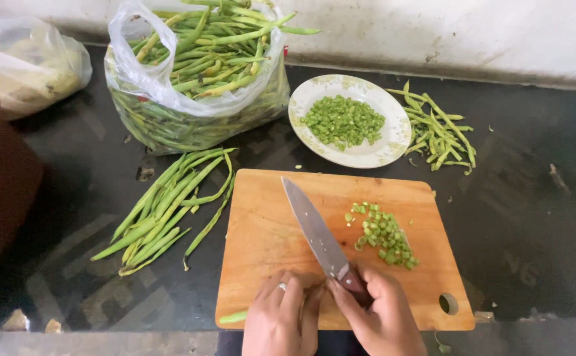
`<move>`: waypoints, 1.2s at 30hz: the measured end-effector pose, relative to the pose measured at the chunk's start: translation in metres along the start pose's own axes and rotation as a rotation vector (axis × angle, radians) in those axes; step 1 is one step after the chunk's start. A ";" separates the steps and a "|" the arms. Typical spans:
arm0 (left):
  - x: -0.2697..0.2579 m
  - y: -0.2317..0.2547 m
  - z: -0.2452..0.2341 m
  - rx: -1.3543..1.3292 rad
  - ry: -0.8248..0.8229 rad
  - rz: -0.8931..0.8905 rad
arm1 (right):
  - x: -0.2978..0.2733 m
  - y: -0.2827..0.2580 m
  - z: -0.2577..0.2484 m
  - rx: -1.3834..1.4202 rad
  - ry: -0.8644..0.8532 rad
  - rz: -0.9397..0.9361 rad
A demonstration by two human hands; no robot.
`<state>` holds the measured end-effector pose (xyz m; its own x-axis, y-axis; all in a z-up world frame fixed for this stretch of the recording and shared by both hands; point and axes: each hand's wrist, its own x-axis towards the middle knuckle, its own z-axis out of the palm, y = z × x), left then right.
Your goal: The person picks up green beans from a pile and cuts them into small pieces on a wooden board, occasionally moving the chopped pieces aside.
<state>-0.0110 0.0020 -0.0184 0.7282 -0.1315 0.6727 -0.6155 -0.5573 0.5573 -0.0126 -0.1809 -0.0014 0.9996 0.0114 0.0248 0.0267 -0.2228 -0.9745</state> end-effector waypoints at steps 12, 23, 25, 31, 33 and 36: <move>-0.070 0.009 0.065 -0.879 -0.264 -0.328 | -0.048 0.062 -0.041 0.194 -0.011 -0.013; -0.060 0.015 0.065 -0.927 -0.220 -0.318 | 0.006 -0.035 -0.072 0.044 0.503 -0.107; -0.045 0.008 0.058 -0.809 -0.193 -0.178 | 0.022 -0.059 -0.095 0.009 0.574 -0.122; -0.002 0.027 0.003 -0.415 -0.141 0.193 | 0.117 -0.106 -0.161 -0.188 0.553 -0.257; 0.028 0.047 -0.029 -0.165 0.007 -0.089 | 0.151 -0.101 -0.187 -0.199 0.465 -0.251; 0.034 0.029 -0.025 -0.054 -0.037 -0.118 | 0.138 -0.097 -0.179 -0.047 0.339 -0.191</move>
<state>-0.0113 0.0016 0.0328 0.8069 -0.0985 0.5825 -0.5391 -0.5259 0.6578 0.1233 -0.3324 0.1367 0.9214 -0.2645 0.2847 0.2047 -0.2923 -0.9342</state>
